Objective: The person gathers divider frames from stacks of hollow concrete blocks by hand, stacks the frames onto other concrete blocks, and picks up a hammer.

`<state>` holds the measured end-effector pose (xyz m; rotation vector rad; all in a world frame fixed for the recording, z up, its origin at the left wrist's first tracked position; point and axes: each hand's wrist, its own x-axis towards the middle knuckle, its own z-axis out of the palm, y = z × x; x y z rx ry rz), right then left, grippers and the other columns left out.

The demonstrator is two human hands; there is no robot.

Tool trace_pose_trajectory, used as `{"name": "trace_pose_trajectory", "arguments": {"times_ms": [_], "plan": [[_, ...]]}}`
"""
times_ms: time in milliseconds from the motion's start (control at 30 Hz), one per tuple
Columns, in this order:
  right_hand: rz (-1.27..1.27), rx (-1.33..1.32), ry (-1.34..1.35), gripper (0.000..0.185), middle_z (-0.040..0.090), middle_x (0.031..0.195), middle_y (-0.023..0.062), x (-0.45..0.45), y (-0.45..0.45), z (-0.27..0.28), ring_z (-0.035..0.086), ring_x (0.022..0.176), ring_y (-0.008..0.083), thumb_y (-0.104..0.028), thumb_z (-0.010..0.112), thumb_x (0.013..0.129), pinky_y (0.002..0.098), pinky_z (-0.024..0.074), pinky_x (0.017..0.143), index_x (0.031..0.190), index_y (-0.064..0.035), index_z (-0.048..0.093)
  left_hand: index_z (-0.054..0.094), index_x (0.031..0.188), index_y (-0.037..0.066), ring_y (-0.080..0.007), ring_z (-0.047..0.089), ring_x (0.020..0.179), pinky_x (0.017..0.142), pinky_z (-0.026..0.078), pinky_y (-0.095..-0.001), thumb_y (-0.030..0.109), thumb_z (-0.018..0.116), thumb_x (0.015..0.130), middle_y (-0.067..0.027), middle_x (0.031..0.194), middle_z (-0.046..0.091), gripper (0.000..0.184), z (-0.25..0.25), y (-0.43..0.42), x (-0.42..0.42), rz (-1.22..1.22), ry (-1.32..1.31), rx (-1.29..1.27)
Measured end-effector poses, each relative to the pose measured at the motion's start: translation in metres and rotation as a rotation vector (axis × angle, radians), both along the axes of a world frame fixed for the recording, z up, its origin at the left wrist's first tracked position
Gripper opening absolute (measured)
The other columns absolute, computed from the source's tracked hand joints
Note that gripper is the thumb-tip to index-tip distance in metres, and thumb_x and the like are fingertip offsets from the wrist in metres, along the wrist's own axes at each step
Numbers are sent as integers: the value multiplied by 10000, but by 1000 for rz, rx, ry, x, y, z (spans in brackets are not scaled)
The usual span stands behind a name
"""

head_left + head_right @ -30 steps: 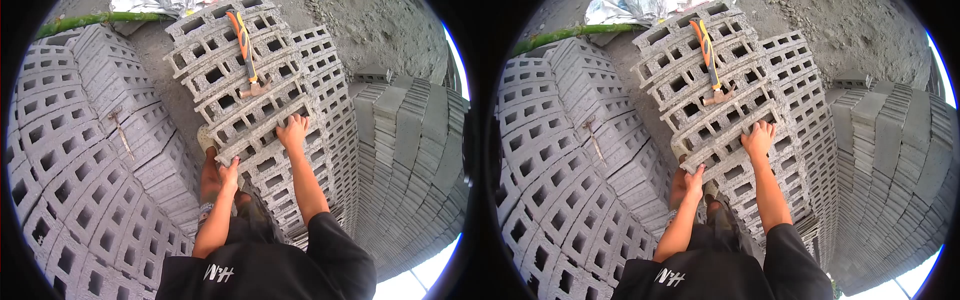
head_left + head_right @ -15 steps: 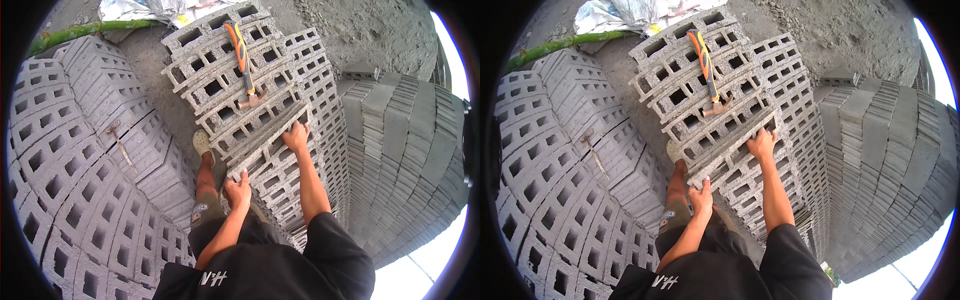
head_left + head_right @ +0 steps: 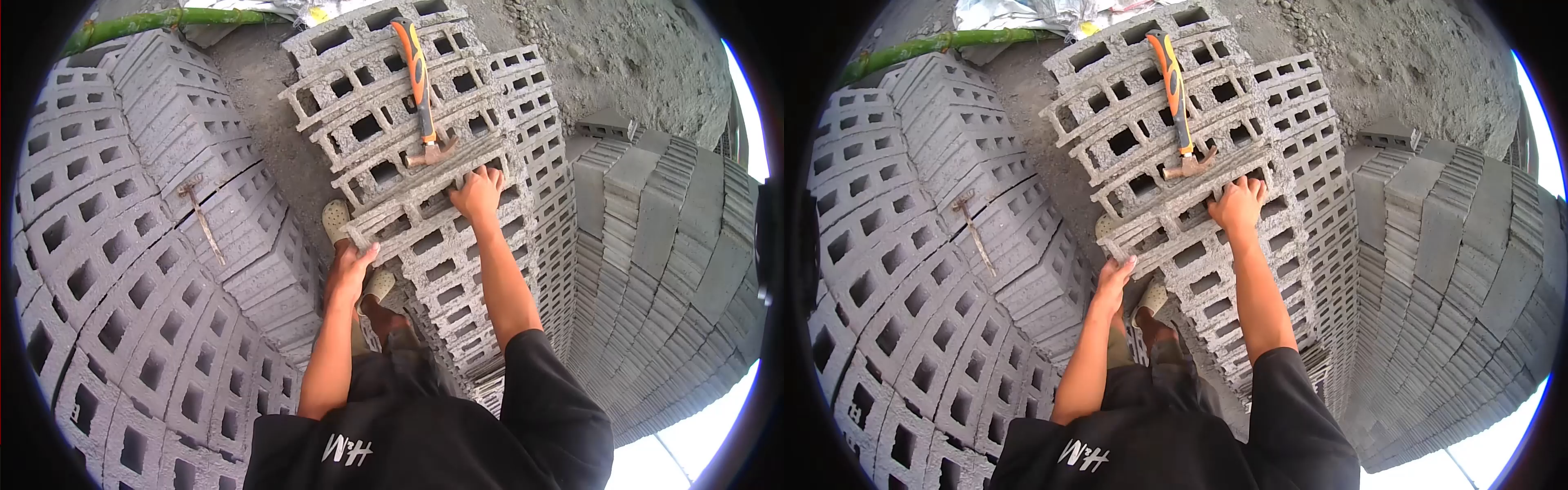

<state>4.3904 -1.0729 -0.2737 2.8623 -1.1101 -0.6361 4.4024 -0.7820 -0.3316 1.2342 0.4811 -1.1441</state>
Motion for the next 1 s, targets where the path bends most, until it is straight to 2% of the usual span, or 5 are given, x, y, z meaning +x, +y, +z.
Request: {"name": "trace_pose_trajectory", "arguments": {"times_ms": [233, 400, 533, 800, 1000], "plan": [[-8, 140, 41, 389, 657, 856, 183, -9, -12, -9, 509, 1041, 336, -335, 655, 627, 426, 283, 1031, 816, 5, 667, 558, 1167, 7, -206, 579, 1019, 901, 459, -355, 81, 740, 752, -80, 1133, 605, 459, -14, -21, -5, 240, 120, -102], [-5, 164, 10, 341, 671, 907, 127, -48, 18, 36, 497, 1084, 293, -297, 648, 601, 472, 233, 1070, 820, -37, 681, 594, 1091, -7, -197, 619, 956, 833, 517, -356, 8, 680, 771, -88, 1022, 641, 332, 46, 5, -36, 225, 97, 23], [-137, 101, -188, 315, 650, 765, 103, -126, 56, 81, 526, 949, 278, -272, 669, 522, 422, 291, 1023, 700, -13, 648, 533, 1165, 1, -201, 589, 959, 836, 499, -353, -18, 612, 812, -83, 1042, 606, 363, 94, 30, -64, 32, 138, 33], [-740, 150, -128, 345, 662, 822, 199, -340, 122, 167, 525, 1021, 337, -287, 643, 625, 457, 279, 1053, 748, 35, 663, 528, 1143, 13, -188, 558, 970, 910, 419, -309, -48, 639, 752, -73, 1072, 568, 411, 167, -1, -126, -625, -43, -80], [-896, 35, -174, 325, 659, 820, 225, -539, 148, 201, 539, 1020, 377, -240, 645, 622, 451, 297, 1057, 746, 59, 668, 490, 1202, 13, -182, 532, 1017, 921, 401, -305, -51, 645, 763, -69, 1104, 550, 469, 206, -9, -303, -820, -12, -105]]}}
